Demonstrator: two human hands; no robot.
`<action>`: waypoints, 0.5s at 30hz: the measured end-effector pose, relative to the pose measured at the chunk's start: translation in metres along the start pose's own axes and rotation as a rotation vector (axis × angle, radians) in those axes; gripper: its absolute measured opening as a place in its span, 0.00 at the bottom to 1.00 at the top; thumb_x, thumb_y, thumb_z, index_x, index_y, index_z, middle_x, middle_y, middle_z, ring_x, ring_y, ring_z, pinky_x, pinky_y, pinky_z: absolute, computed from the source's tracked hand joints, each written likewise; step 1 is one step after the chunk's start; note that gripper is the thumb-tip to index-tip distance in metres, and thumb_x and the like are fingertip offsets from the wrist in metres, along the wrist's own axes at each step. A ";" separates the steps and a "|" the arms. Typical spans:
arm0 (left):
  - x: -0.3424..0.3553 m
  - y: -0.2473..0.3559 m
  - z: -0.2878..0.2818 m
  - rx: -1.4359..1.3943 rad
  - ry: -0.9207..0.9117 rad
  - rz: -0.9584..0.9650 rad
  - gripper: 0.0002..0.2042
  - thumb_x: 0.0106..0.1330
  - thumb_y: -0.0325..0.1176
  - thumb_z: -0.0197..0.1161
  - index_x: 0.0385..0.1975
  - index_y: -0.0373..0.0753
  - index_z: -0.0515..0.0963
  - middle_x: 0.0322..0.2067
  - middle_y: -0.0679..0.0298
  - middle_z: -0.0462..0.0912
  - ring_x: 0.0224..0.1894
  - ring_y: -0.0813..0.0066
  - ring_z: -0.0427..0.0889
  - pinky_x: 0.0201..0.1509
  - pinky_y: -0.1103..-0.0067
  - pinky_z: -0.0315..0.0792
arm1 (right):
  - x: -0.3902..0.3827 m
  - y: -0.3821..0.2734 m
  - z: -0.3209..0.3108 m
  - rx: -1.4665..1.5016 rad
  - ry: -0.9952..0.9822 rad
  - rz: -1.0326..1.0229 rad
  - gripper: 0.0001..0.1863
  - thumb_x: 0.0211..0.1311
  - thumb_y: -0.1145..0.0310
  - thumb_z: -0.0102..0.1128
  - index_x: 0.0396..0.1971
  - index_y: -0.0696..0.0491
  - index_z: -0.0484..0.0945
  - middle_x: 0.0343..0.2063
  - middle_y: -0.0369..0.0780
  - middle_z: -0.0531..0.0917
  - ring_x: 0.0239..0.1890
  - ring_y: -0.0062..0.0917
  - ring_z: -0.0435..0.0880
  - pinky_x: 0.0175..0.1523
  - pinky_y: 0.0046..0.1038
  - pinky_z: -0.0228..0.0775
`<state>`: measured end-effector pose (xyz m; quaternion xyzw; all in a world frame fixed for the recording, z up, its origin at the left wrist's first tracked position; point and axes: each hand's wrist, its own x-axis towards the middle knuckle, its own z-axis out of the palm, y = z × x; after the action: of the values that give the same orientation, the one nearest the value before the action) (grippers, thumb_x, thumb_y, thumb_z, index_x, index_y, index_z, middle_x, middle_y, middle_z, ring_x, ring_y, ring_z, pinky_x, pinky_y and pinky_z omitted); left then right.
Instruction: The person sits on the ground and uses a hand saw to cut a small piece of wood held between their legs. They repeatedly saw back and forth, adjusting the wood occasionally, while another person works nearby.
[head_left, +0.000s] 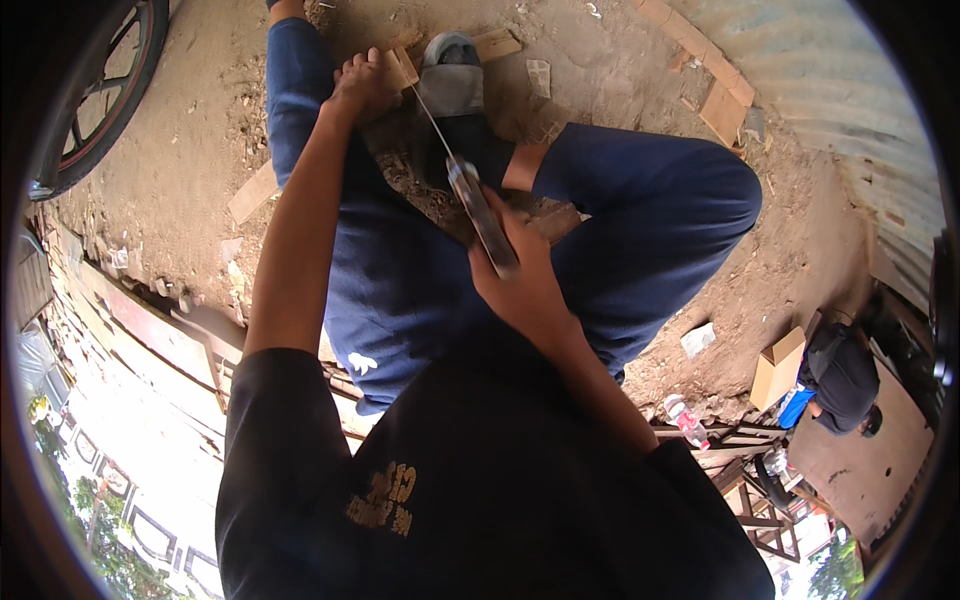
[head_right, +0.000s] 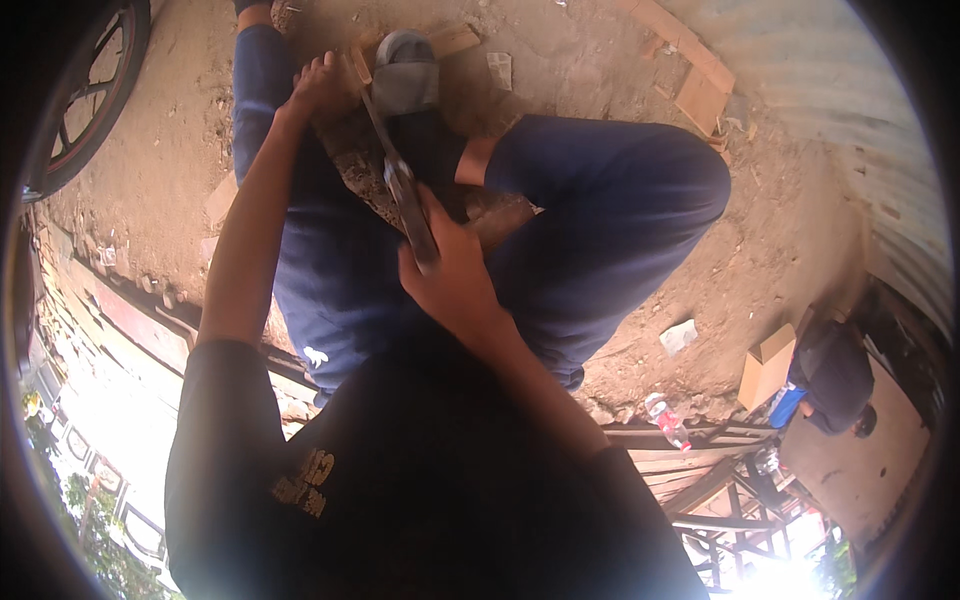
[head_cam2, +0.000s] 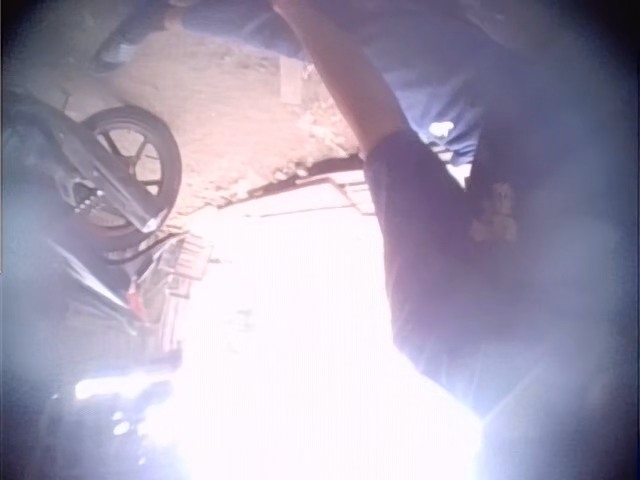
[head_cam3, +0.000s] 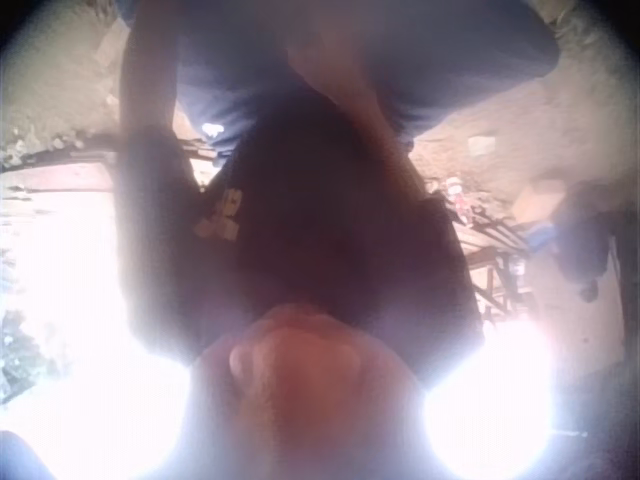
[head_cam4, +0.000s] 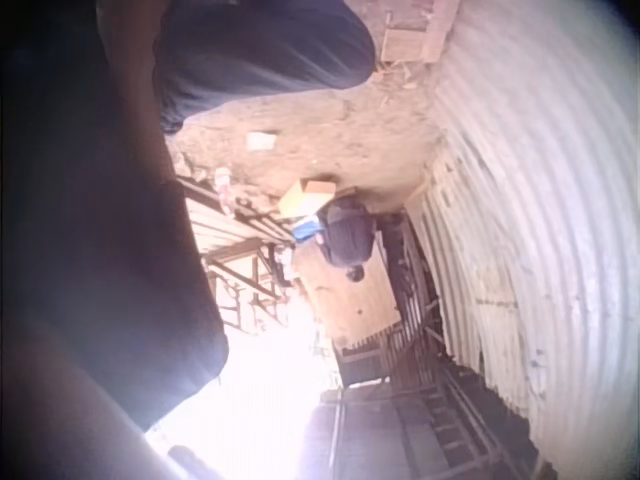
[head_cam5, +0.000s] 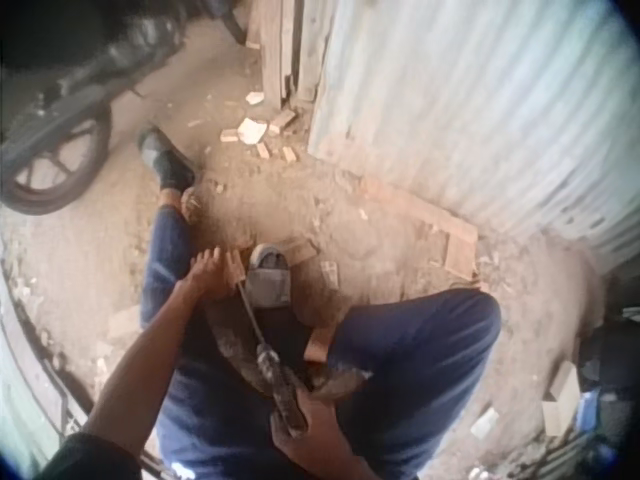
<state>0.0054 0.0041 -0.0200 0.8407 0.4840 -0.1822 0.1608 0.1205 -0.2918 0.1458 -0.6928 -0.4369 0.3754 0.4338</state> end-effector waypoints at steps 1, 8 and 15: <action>0.000 0.001 -0.007 0.017 0.005 0.013 0.44 0.52 0.51 0.71 0.63 0.34 0.57 0.62 0.43 0.66 0.66 0.42 0.63 0.68 0.55 0.59 | -0.019 0.005 -0.007 -0.004 0.018 -0.026 0.28 0.51 0.79 0.59 0.57 0.62 0.69 0.34 0.58 0.82 0.44 0.52 0.82 0.48 0.42 0.74; 0.006 0.001 0.006 0.007 -0.002 -0.017 0.44 0.53 0.51 0.71 0.64 0.33 0.56 0.62 0.44 0.65 0.66 0.42 0.64 0.68 0.56 0.59 | 0.066 0.011 0.019 0.003 -0.087 0.110 0.31 0.52 0.80 0.57 0.60 0.62 0.67 0.40 0.57 0.82 0.46 0.51 0.82 0.51 0.42 0.75; 0.001 0.000 -0.002 0.024 -0.002 -0.017 0.47 0.53 0.52 0.70 0.67 0.33 0.54 0.63 0.44 0.65 0.67 0.44 0.63 0.69 0.57 0.59 | -0.012 -0.005 -0.009 0.053 0.023 0.016 0.28 0.53 0.77 0.61 0.57 0.60 0.70 0.35 0.57 0.83 0.42 0.52 0.82 0.47 0.42 0.76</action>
<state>0.0067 0.0057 -0.0189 0.8382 0.4888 -0.1900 0.1497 0.1230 -0.3038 0.1556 -0.6889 -0.4161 0.3823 0.4540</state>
